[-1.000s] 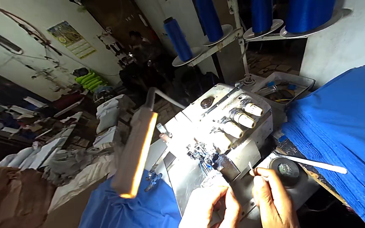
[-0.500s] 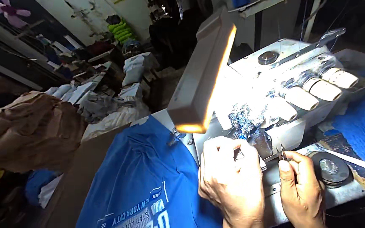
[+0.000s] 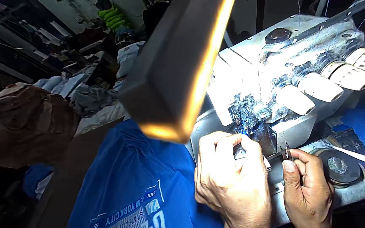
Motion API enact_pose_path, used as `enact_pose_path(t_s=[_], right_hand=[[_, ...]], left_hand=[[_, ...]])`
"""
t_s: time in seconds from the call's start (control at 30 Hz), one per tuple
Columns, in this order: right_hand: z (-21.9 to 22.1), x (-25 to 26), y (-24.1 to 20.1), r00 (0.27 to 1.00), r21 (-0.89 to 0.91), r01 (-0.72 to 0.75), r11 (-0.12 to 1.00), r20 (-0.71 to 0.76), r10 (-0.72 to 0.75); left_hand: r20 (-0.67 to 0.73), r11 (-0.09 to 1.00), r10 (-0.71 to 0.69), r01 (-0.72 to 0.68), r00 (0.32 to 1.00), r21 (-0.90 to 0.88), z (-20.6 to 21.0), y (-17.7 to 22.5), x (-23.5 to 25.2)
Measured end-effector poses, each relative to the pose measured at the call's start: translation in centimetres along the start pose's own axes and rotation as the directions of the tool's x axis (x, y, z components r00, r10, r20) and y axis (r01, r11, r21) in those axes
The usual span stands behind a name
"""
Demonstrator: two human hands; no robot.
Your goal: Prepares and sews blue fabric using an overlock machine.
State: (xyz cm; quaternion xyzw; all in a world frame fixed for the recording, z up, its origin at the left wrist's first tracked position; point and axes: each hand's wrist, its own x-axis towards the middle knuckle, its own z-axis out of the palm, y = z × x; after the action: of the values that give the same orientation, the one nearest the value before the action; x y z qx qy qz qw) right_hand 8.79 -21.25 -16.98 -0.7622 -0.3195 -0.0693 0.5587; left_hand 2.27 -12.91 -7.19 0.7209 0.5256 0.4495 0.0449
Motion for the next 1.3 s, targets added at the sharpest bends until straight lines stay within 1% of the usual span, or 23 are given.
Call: enact_pose_path(t_s=[0.17,0.37,0.53,0.67,0.77,0.87,0.97,1.07,1.13,1.2,1.27,1.3], right_hand=[[0.0,0.0,0.0,1.000,0.004,-0.012,1.000,0.004,0.012],[0.0,0.1,-0.2,1.000,0.032,0.007,0.999,0.005,-0.007],[0.0,0.0,-0.1,1.000,0.009,0.003,1.000,-0.002,-0.003],[0.0,0.0,-0.1,1.000,0.009,0.008,1.000,-0.001,-0.008],[-0.1,0.1,-0.2,1.000,0.019,0.015,1.000,0.001,-0.015],[0.0,0.0,-0.1,1.000,-0.001,0.002,1.000,-0.015,-0.002],[0.0,0.2,-0.2,1.000,-0.004,-0.004,1.000,-0.022,0.004],[0.0,0.2,-0.3,0.999,-0.019,-0.008,1.000,-0.037,0.007],[0.0,0.3,-0.3,0.999,-0.009,0.002,1.000,-0.043,-0.003],[-0.1,0.3,-0.4,0.999,0.005,0.006,1.000,-0.045,-0.006],[-0.1,0.3,-0.5,0.999,-0.007,0.005,1.000,-0.046,-0.006],[-0.1,0.3,-0.6,0.999,-0.020,-0.001,1.000,-0.042,0.000]], left_hand=[[-0.013,0.999,-0.007,0.007,1.000,-0.037,0.4,-0.2,-0.3],[-0.035,1.000,0.001,-0.002,0.999,-0.019,0.2,0.1,0.2],[-0.005,1.000,-0.018,0.018,1.000,-0.003,0.1,0.3,0.2],[-0.022,1.000,0.016,-0.016,1.000,0.002,0.1,0.2,0.5],[-0.015,1.000,0.014,-0.014,1.000,-0.012,0.1,0.3,0.5],[0.007,1.000,0.018,-0.018,1.000,-0.013,-0.1,0.1,0.4],[0.040,0.998,0.056,-0.055,0.998,-0.007,-0.3,-0.3,0.5],[0.121,0.998,0.068,-0.070,0.990,0.009,-0.7,-0.5,0.5],[0.159,0.993,0.100,-0.090,0.982,-0.072,-1.3,-1.0,0.5],[0.163,0.959,0.187,-0.143,0.969,-0.246,-2.5,-1.7,0.3],[0.058,0.861,0.297,-0.241,0.953,-0.449,-4.2,-2.5,0.6],[-0.012,0.815,0.332,-0.293,0.943,-0.499,-5.1,-3.0,1.2]])
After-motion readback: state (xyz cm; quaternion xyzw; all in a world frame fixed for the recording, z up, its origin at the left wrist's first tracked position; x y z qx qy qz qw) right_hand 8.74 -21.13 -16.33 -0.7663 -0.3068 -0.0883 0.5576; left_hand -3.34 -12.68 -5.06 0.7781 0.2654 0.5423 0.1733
